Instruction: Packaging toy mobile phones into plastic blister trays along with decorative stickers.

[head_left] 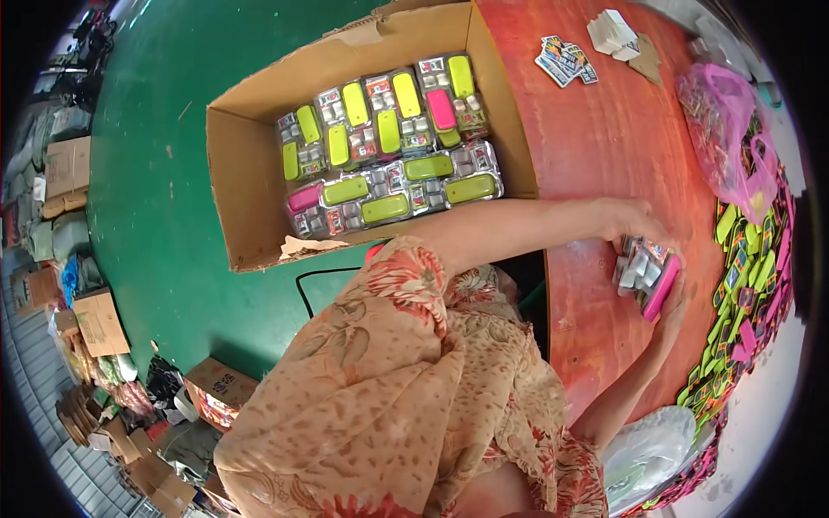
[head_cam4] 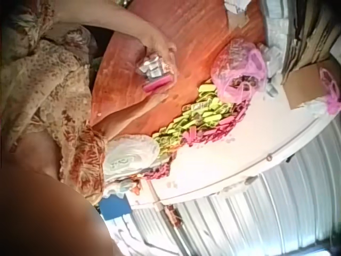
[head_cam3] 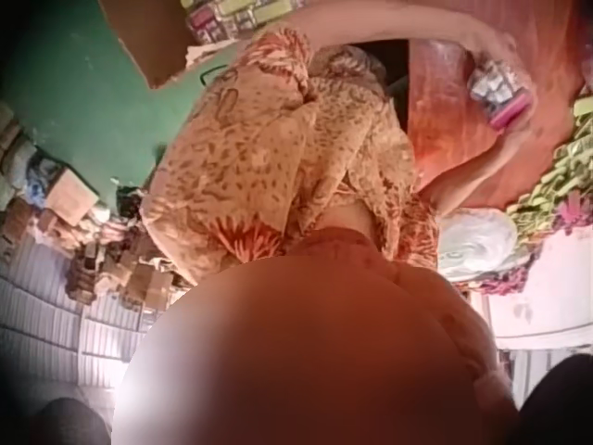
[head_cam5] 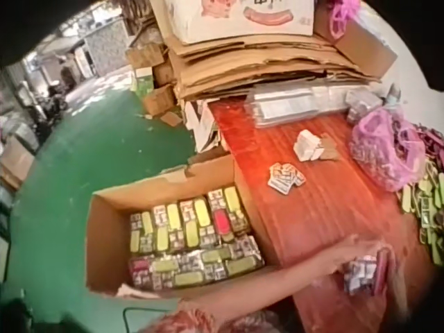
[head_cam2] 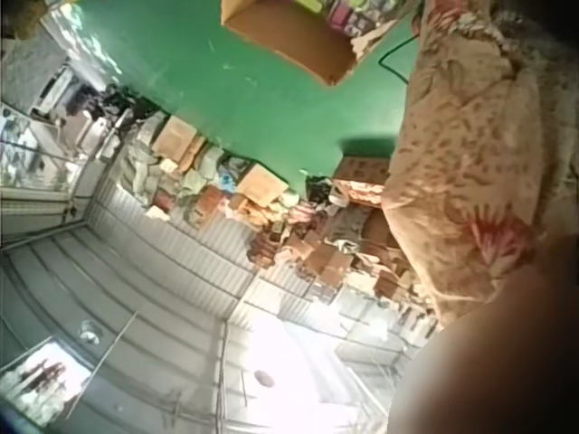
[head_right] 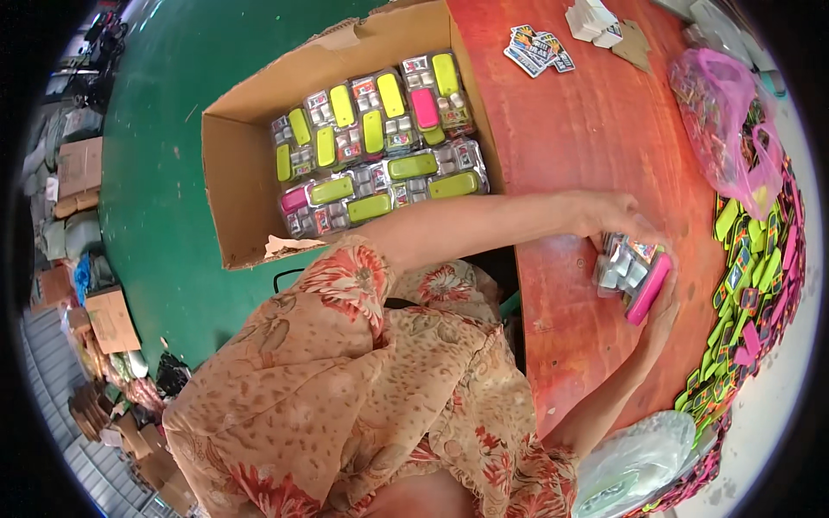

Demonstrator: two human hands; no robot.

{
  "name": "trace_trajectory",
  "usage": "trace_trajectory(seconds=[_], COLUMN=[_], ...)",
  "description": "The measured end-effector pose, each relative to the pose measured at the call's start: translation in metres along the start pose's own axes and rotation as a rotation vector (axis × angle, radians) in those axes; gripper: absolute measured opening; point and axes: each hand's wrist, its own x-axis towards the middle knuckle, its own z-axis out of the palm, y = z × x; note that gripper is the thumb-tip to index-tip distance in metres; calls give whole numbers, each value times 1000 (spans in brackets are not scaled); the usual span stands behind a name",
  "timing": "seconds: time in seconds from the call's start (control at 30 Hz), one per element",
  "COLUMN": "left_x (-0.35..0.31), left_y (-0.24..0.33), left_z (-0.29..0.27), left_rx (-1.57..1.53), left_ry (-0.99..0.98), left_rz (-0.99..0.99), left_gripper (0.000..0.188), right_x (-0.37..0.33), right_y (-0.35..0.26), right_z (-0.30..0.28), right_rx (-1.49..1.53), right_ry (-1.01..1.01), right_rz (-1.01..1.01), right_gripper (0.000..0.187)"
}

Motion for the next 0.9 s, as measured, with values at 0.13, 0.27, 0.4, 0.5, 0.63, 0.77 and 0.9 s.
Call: trace_trajectory(seconds=[0.13, 0.27, 0.4, 0.5, 0.63, 0.77, 0.9], left_x=[2, -26, -41, -44, -59, -71, -96], left_y=[-7, 20, 34, 35, 32, 12, 19], left_z=[1, 4, -4, -18, -27, -36, -29], left_rx=[-37, 232, 354, 252, 48, -109, -249], left_ry=[294, 285, 414, 422, 417, 333, 336], left_rz=[79, 64, -53, -18, -47, 125, 106], left_gripper=[82, 71, 65, 65, 68, 44, 26], right_x=[8, 1, -12, -22, -25, -22, -28], right_y=[32, 43, -9, -46, -55, -63, -73], right_z=[-9, 3, 40, 54, 59, 70, 85], right_rx=[-206, -691, -263, 49, 131, 109, 179], right_ry=[-55, -2, 69, 79, 86, 2, 44], right_rz=[-8, -279, -182, 20, 39, 56, -193], right_gripper=[44, 38, 38, 48, 48, 45, 41])
